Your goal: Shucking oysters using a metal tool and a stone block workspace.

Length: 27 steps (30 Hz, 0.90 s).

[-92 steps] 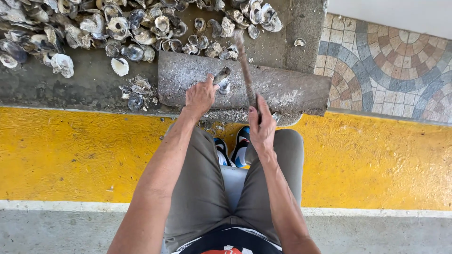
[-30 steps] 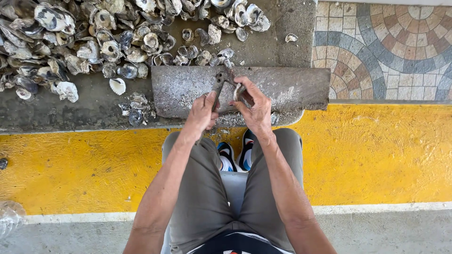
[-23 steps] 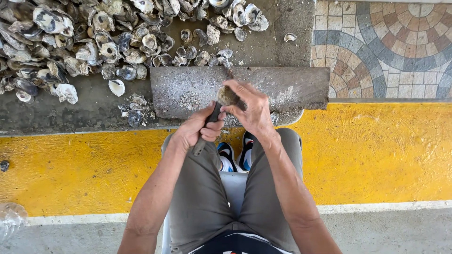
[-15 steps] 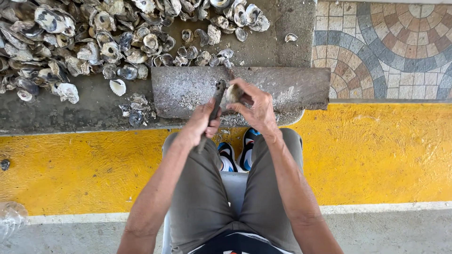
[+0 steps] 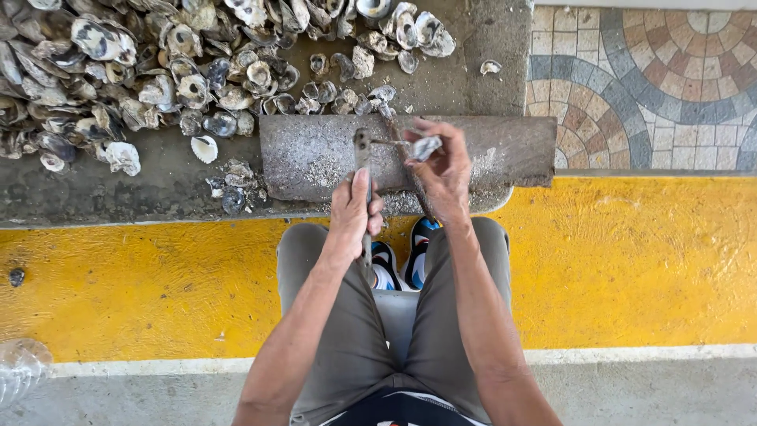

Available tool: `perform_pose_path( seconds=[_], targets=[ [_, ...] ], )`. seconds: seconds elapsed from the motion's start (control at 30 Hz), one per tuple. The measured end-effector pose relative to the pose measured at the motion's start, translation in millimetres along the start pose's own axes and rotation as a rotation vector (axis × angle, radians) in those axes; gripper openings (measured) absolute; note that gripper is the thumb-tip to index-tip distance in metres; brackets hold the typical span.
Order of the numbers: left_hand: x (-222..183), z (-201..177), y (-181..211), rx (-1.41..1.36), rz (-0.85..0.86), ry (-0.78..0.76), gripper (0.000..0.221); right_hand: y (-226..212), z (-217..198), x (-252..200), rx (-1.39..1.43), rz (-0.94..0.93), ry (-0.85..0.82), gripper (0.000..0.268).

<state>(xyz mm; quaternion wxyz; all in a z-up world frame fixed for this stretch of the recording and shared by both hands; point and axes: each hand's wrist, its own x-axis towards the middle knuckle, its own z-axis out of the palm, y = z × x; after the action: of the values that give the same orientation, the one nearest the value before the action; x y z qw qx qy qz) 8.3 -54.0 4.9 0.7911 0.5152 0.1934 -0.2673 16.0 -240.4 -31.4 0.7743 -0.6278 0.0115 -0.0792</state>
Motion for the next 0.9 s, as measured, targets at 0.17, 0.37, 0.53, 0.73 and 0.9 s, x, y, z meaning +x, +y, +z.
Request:
perform_pose_path(
  seconds=[0.17, 0.37, 0.53, 0.73, 0.9],
  targets=[
    [-5, -22, -11, -0.118, 0.217, -0.043, 0.035, -32, -2, -5, 0.348, 0.097, 0.03, 0.051],
    [-8, -6, -3, -0.142, 0.359, -0.019, 0.022, -40, 24, -16, 0.802, 0.22, -0.176, 0.057],
    [-10, 12, 5, -0.185, 0.354, 0.024, 0.022, -26, 37, -27, 0.873, 0.217, -0.159, 0.054],
    [-8, 27, 9, -0.012, 0.449, 0.097, 0.016, -26, 48, -28, 0.895, 0.176, -0.15, 0.046],
    [-1, 18, 11, 0.12, 0.5, 0.181, 0.007, -52, 49, -20, 0.662, 0.16, -0.099, 0.044]
  ],
)
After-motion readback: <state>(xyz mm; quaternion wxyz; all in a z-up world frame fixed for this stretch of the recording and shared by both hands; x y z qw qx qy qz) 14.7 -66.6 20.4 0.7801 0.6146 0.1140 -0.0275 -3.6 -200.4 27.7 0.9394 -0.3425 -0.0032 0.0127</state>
